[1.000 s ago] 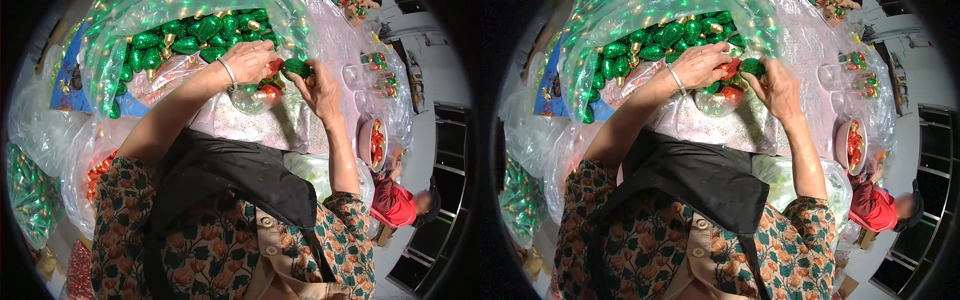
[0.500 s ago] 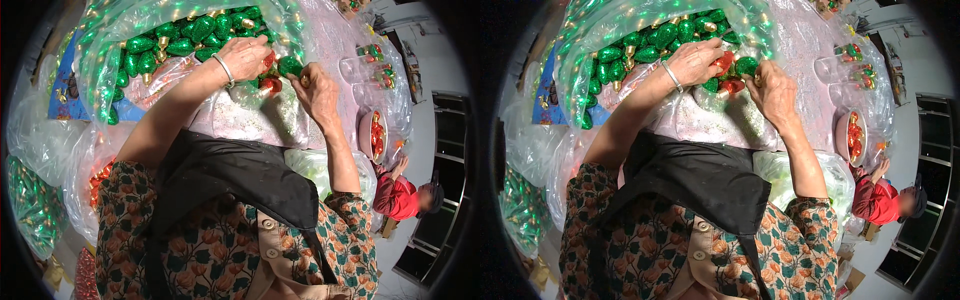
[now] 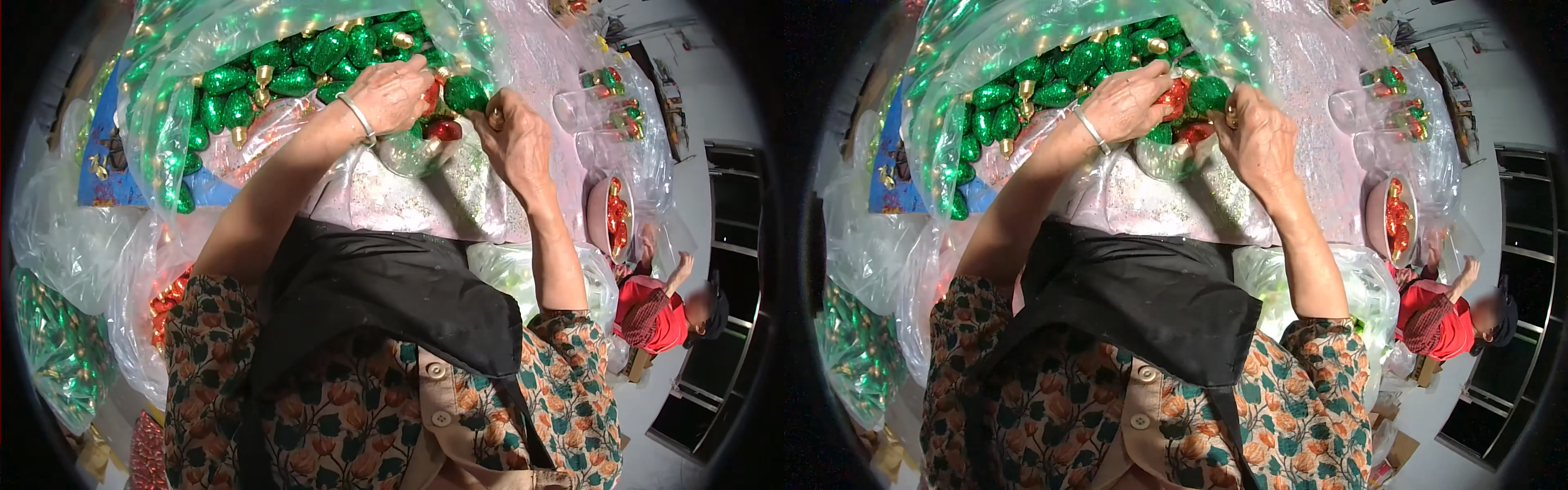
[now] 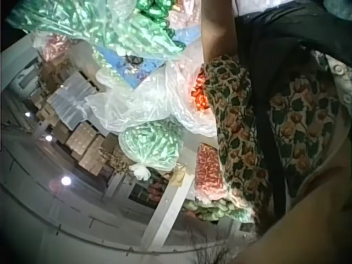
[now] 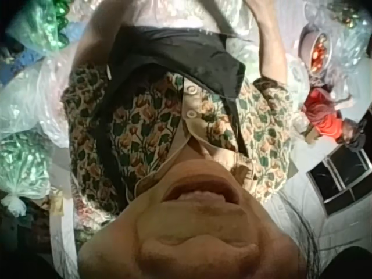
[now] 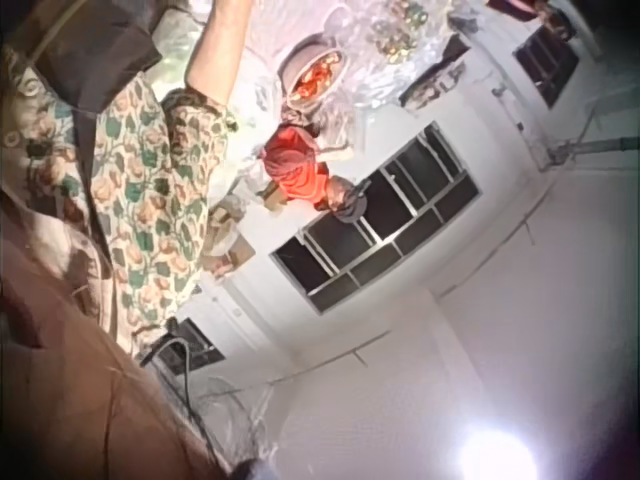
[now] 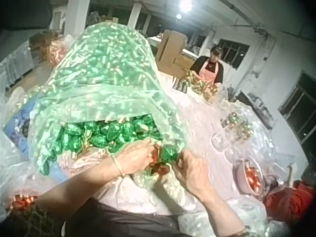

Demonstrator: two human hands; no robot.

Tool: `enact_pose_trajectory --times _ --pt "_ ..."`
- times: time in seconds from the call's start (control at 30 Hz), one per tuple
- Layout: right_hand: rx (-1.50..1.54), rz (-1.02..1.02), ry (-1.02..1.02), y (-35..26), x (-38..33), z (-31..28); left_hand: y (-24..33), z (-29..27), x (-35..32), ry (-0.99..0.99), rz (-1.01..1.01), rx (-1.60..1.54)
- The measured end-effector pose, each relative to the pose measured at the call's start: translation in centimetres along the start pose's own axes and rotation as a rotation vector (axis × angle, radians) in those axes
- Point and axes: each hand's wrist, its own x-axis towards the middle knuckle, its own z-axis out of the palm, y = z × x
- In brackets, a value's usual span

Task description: The recorder is assembling and packaging small green and red plastic decorative ornaments at a workstation.

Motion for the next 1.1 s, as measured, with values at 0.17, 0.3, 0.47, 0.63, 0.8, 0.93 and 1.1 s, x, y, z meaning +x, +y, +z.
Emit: enact_pose_trajectory --times 0.17,0.3,0.47,0.63,0.8,0.93,1.1 --pt "0.062 -0.022 -0.190 0.2 1.8 -1.2 0.0 0.9 -0.5 0.056 0.022 0.034" --pt "0.000 -0.240 -0.184 2.3 4.3 0.0 -0.2 1.2 0.4 0.149 0.126 0.056" --pt "0.372 -0.057 -0.362 3.0 4.1 0.3 -1.0 1.4 0.3 0.188 0.169 -0.045" --pt "-0.082 -0.089 -0.279 2.6 2.5 1.9 -0.2 1.9 0.9 0.079 0.190 0.049" --pt "-0.230 -0.167 -0.256 2.3 2.4 1.9 1.1 0.0 1.8 -0.045 0.151 0.137" --pt "-0.278 -0.192 -0.328 1.8 3.4 1.8 1.2 -0.1 2.6 -0.121 0.182 0.248" --pt "-0.279 -0.258 -0.483 2.2 4.9 0.3 1.1 0.6 2.0 -0.090 0.230 0.270"
